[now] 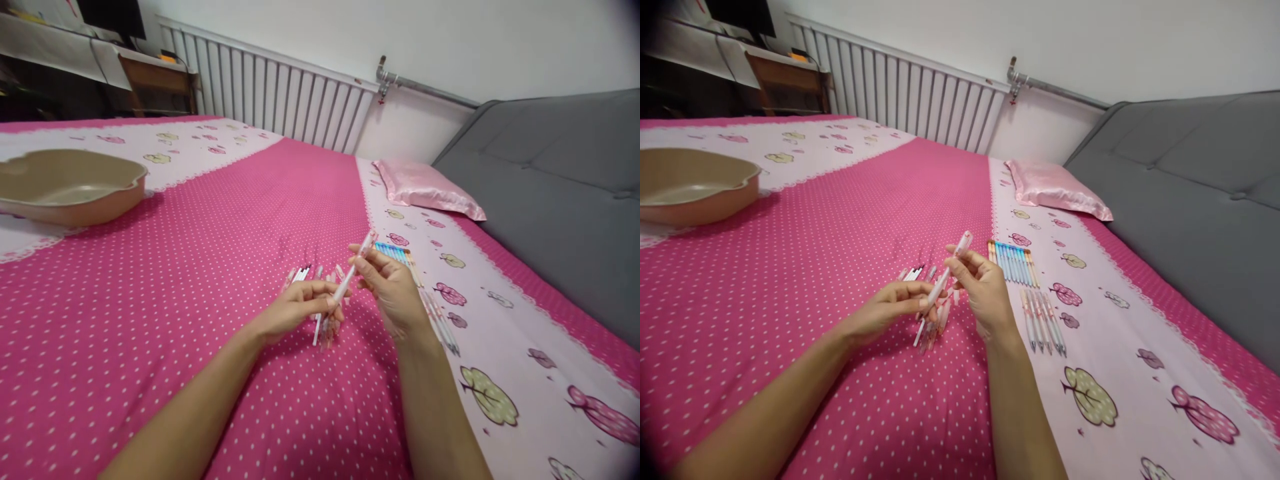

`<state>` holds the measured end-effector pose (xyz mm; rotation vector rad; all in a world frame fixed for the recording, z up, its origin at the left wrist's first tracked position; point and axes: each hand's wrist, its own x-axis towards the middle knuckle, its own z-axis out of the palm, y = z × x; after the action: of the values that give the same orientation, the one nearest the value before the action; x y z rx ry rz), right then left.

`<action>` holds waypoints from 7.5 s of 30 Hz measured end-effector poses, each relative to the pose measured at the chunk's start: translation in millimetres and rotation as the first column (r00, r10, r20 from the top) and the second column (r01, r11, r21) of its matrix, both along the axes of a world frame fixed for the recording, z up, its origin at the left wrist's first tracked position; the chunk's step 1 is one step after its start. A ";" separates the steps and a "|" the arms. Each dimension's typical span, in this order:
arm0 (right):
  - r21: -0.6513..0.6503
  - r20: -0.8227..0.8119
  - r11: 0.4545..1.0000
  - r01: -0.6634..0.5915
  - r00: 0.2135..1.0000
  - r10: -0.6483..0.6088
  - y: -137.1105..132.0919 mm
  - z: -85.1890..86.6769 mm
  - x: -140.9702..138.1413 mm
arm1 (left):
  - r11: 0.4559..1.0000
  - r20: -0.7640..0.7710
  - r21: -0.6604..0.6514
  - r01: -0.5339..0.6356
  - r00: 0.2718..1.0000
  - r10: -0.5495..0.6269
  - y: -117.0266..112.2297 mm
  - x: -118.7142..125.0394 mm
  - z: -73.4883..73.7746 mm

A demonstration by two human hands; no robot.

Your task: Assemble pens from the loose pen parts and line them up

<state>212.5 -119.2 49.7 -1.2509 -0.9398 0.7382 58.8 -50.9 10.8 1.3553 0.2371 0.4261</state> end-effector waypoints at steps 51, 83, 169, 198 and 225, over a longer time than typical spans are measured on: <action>-0.063 -0.147 0.943 -0.327 0.938 0.315 -3.6 -0.8 5.5 | 0.973 0.048 -0.123 0.193 0.981 -0.189 -0.6 -3.3 2.3; -0.060 -0.281 0.911 -0.408 0.883 0.377 -3.9 1.6 5.8 | 0.992 0.011 -0.101 0.082 0.997 -0.081 -0.3 -1.5 -2.3; -0.102 -0.303 0.931 -0.351 0.902 0.307 -2.6 -1.1 -8.6 | 0.993 0.015 -0.057 0.104 0.995 -0.103 -1.2 -2.8 1.0; -0.035 -0.280 0.944 -0.329 0.910 0.307 1.5 -5.9 -6.1 | 0.997 -0.013 -0.075 -0.037 0.999 0.036 -0.5 -0.2 -2.2; -0.068 -0.252 0.946 -0.318 0.923 0.292 2.4 -7.2 -10.3 | 0.957 -0.039 0.107 -0.269 0.961 0.274 -1.8 6.7 -4.1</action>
<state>202.1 -116.8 42.5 -1.0880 -0.9142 1.1741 65.4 -52.7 6.7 1.4392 0.4546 0.6392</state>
